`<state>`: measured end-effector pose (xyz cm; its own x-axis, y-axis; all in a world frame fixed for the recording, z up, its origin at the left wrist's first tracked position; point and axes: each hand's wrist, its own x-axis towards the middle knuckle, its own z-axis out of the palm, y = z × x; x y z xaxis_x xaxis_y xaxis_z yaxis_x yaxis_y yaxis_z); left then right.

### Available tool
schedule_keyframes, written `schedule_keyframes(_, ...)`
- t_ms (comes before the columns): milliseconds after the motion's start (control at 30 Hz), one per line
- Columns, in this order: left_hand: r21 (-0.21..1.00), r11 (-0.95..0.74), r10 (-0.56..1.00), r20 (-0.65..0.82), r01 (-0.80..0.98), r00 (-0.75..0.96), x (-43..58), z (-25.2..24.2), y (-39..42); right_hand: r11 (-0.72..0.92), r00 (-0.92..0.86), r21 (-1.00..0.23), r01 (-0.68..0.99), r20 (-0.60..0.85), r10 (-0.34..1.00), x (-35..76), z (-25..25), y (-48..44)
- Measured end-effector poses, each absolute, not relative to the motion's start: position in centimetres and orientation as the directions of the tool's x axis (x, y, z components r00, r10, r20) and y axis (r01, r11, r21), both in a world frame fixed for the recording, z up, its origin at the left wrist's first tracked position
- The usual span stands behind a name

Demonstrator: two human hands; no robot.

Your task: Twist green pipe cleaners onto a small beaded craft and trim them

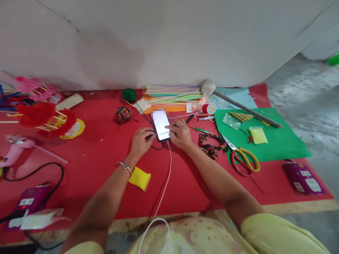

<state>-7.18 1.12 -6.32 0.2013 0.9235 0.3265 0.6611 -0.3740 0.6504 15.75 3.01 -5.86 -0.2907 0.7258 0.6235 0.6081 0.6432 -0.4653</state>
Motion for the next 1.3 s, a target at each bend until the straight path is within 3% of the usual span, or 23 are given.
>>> schedule_keyframes(1300,0.652,-0.365,0.928,0.316,0.664,0.200,-7.20,-6.32,1.13,0.632,-0.306,-0.478,0.610,0.594,0.744,15.77,-6.16,3.06)
